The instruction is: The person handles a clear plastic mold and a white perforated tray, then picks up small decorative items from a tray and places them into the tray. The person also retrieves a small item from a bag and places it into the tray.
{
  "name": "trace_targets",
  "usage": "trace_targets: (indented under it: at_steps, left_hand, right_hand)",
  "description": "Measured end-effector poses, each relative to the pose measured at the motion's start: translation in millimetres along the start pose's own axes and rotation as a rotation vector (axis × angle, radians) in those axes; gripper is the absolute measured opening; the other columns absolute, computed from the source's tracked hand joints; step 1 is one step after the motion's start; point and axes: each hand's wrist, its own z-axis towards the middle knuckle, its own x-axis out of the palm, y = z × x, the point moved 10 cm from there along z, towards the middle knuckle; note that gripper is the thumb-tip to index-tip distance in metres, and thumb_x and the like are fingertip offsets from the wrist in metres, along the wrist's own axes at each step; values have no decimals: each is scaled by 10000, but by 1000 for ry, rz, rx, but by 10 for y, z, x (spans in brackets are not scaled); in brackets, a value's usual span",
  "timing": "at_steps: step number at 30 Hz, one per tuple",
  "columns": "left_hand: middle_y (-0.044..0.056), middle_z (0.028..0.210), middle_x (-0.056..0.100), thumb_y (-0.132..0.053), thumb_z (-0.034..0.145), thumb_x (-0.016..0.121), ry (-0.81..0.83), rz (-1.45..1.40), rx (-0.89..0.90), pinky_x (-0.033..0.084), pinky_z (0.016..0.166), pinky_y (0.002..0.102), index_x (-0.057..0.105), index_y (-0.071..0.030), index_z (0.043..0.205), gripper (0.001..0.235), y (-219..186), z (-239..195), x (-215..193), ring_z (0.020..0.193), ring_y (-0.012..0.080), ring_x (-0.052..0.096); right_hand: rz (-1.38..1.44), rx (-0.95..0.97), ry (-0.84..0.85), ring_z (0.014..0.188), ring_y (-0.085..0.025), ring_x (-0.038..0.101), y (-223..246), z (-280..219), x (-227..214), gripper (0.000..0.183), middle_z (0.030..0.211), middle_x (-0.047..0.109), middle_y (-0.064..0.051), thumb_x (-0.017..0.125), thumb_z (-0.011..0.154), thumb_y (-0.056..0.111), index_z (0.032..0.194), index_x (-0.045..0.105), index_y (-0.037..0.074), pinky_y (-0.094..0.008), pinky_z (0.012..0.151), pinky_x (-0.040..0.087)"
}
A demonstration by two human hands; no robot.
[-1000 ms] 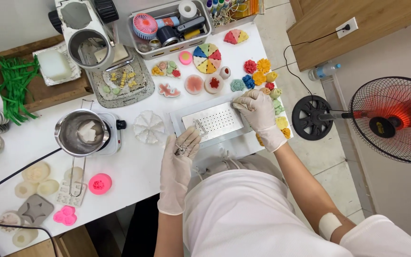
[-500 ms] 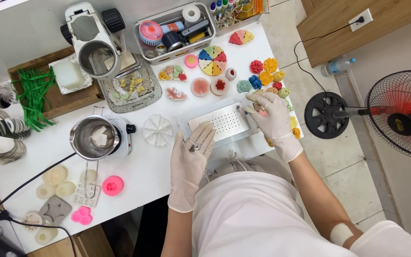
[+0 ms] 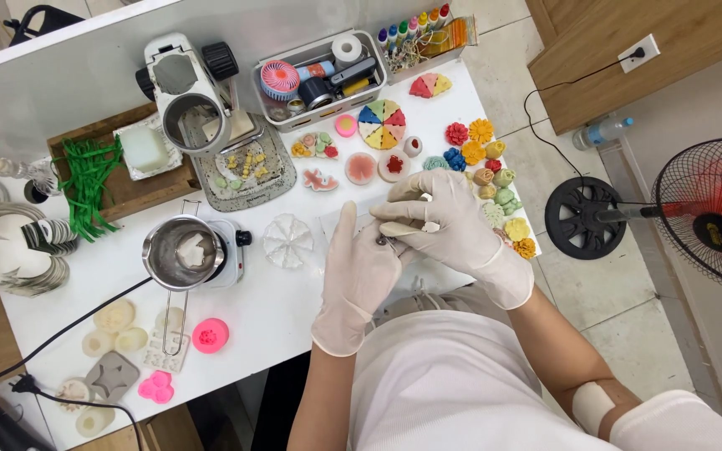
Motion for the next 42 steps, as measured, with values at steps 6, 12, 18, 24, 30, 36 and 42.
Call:
trace_targets:
  at_steps: [6,12,18,24,30,36,42]
  left_hand:
    - [218,1378,526,-455,1074,533,-54,-3,21,385,1184,482,419,126,1426,688,-19,26,-205,1298,329,533]
    - [104,1286,654,-306,1009,621,-165,493,126,463,1049,371,600,-2,1355,461,-155,-38,-163,1187,201,638]
    - [111,1107,746,-168,961,714,-221,546,180,545,966,328,675,18,1237,335,-176,22,-252,1018,187,724]
    - [133,1025,764,-129,919,747,-359,705,263,591,845,290,697,44,1141,286,-278,24,-319,909,179,745]
    - [116,1001,769,-132,920,738,-473,681,348,584,799,273,700,36,1094,244,-352,13,-386,867,165,744]
    - [118,1003,762,-104,930,733,-398,595,382,573,804,272,706,36,1103,224,-341,61,-470,874,160,730]
    - [111,1087,742,-149,968,702,-334,534,336,554,883,289,694,28,1185,280,-316,21,-277,979,171,714]
  right_hand:
    - [179,62,29,1020,-182,638,-53,-25,-23,182,1019,704,-9,840,809,161,989,816,155,-365,924,465]
    - [772,533,-54,1033,-109,630,-675,-272,141,79,1047,675,-20,762,887,87,953,779,48,-271,907,517]
    - [867,635,-64,950,-102,639,-723,-307,207,53,1024,677,-39,721,905,40,923,765,16,-256,863,512]
    - [872,724,-98,853,-109,640,-673,-250,202,46,1000,668,-31,715,902,43,885,745,12,-270,766,523]
    - [634,364,-204,981,-134,630,-568,-187,61,50,1010,674,-34,768,902,23,942,742,39,-282,870,504]
    - [175,207,-328,968,-179,643,-174,-131,-264,155,965,681,-24,852,840,72,925,723,82,-314,884,498]
    - [275,255,-338,962,-158,641,-299,-184,-269,143,984,678,-34,849,841,47,924,735,72,-296,858,498]
